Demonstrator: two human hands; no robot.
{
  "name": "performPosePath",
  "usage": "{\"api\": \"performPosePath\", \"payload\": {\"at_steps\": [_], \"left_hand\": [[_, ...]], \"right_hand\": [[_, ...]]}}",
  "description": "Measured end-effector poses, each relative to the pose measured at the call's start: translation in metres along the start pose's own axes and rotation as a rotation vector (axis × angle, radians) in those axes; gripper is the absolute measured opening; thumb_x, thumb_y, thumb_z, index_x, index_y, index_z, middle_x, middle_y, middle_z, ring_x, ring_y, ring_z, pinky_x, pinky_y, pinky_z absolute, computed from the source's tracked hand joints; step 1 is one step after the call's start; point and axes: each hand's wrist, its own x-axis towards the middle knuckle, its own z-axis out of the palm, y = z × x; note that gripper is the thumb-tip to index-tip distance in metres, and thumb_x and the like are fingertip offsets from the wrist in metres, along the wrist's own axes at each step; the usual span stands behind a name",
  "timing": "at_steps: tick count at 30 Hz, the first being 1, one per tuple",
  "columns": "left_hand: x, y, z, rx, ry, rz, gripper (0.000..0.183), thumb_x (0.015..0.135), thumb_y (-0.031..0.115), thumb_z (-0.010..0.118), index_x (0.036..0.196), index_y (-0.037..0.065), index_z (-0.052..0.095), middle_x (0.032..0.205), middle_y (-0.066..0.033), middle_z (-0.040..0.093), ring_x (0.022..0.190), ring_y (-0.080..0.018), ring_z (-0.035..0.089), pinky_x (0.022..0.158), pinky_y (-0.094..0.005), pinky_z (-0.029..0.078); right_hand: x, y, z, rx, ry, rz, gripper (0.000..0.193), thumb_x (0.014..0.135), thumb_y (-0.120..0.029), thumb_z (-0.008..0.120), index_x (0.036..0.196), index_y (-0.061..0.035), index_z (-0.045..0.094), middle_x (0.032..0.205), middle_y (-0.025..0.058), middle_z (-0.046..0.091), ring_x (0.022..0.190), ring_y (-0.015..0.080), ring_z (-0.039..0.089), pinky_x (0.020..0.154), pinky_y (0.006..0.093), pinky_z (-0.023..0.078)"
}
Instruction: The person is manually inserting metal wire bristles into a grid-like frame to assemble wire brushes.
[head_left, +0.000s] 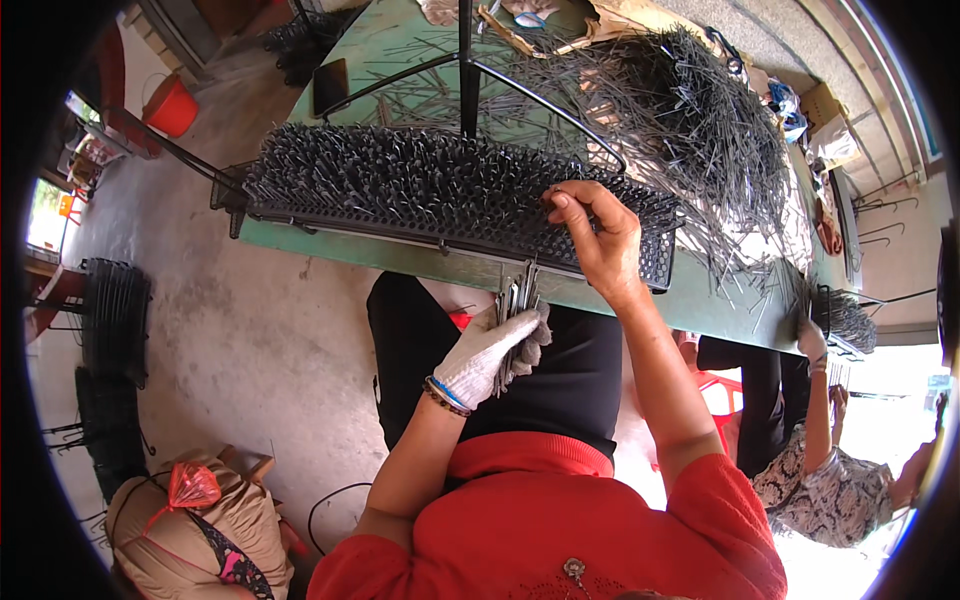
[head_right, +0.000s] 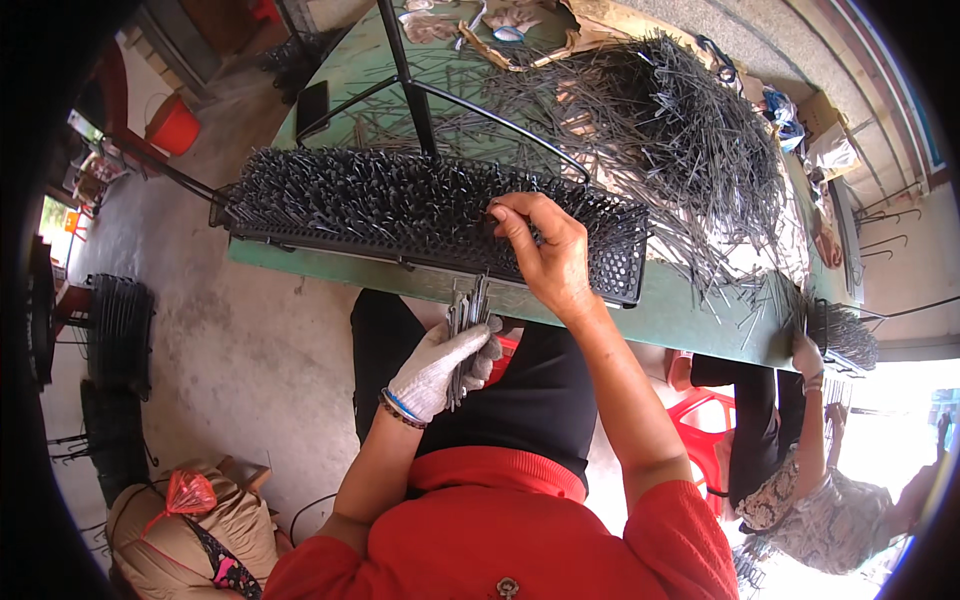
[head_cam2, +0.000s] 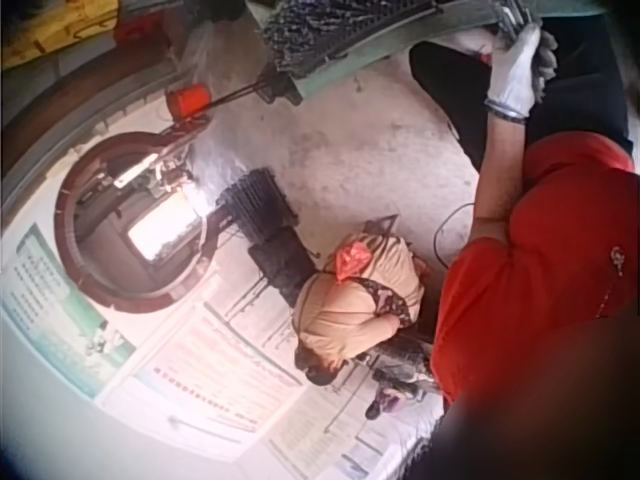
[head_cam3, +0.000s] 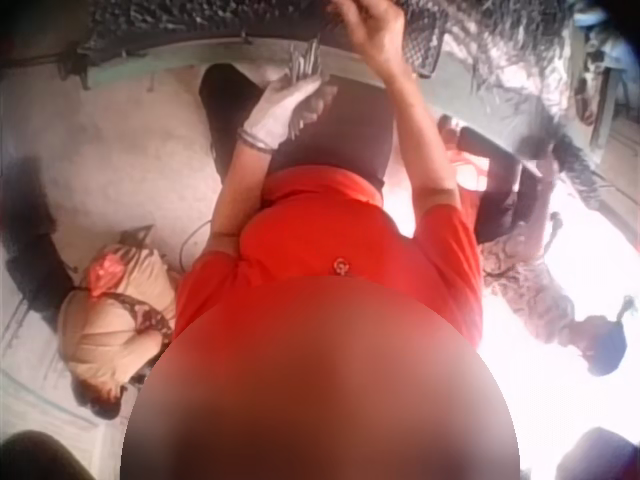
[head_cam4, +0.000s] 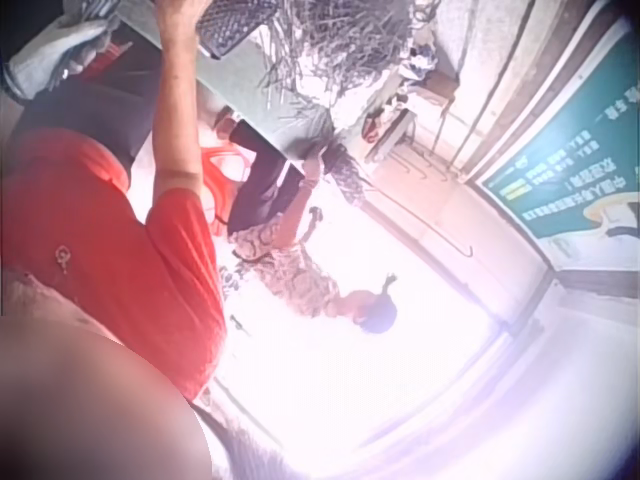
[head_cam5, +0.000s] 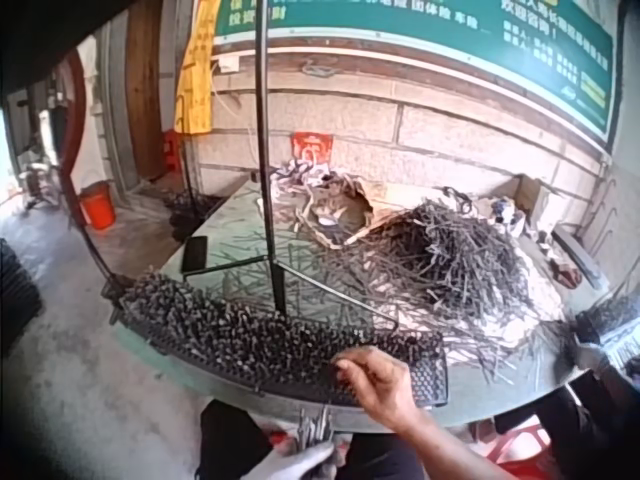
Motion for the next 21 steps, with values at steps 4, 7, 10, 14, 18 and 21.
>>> {"api": "performPosePath", "payload": {"at_steps": [4,7,10,14,18,21], "left_hand": [[0.002,0.0,0.001,-0.008,-0.008,-0.004,0.02,0.093,0.02,0.059,0.105,0.004,0.06,0.079,-0.0034,0.064,0.058,-0.0072,0.058,0.047,-0.0193,0.046],[0.003,0.0,0.0,-0.005,-0.007,0.0,0.02,0.093,0.02,0.059,0.105,0.004,0.06,0.079,-0.0036,0.064,0.058,-0.0073,0.058,0.047,-0.0193,0.046],[0.002,0.0,0.0,-0.003,-0.002,-0.009,0.02,0.093,0.02,0.059,0.105,0.004,0.06,0.078,-0.0035,0.064,0.058,-0.0073,0.058,0.047,-0.0193,0.046],[0.003,0.0,0.001,-0.012,-0.013,-0.008,0.02,0.093,0.02,0.06,0.105,0.004,0.061,0.079,-0.0034,0.064,0.058,-0.0074,0.058,0.047,-0.0193,0.046],[0.004,-0.002,-0.001,-0.016,-0.017,-0.007,0.02,0.093,0.021,0.06,0.104,0.005,0.062,0.078,-0.0035,0.065,0.058,-0.0077,0.058,0.047,-0.0197,0.046],[0.005,-0.003,-0.001,-0.007,-0.004,-0.001,0.02,0.093,0.022,0.06,0.103,0.005,0.062,0.078,-0.0032,0.065,0.058,-0.0077,0.058,0.047,-0.0198,0.045]], "right_hand": [[0.001,-0.002,-0.002,-0.053,0.019,-0.027,0.008,0.09,-0.002,0.059,0.096,0.002,0.063,0.092,0.0098,0.067,0.07,0.0136,0.064,0.065,0.0249,0.052],[0.004,-0.006,-0.007,-0.129,-0.054,-0.124,0.007,0.089,0.0,0.06,0.095,0.0019,0.063,0.091,0.0099,0.067,0.07,0.0151,0.064,0.064,0.025,0.052],[0.006,-0.002,-0.009,-0.145,-0.098,-0.152,0.007,0.085,0.001,0.063,0.093,0.002,0.062,0.09,0.0116,0.065,0.076,0.0237,0.064,0.068,0.0304,0.051],[0.006,-0.002,-0.009,-0.158,-0.093,-0.141,0.008,0.084,0.001,0.063,0.092,0.0017,0.062,0.089,0.0115,0.065,0.078,0.0254,0.063,0.07,0.0315,0.052],[-0.001,0.002,-0.002,-0.189,-0.049,-0.183,0.008,0.087,0.001,0.062,0.095,0.0017,0.064,0.089,0.0095,0.066,0.069,0.0163,0.064,0.064,0.026,0.051],[-0.002,-0.001,0.001,-0.207,0.001,-0.165,0.009,0.086,0.0,0.064,0.095,0.0016,0.065,0.087,0.0094,0.067,0.068,0.0159,0.064,0.063,0.0259,0.051]]}}
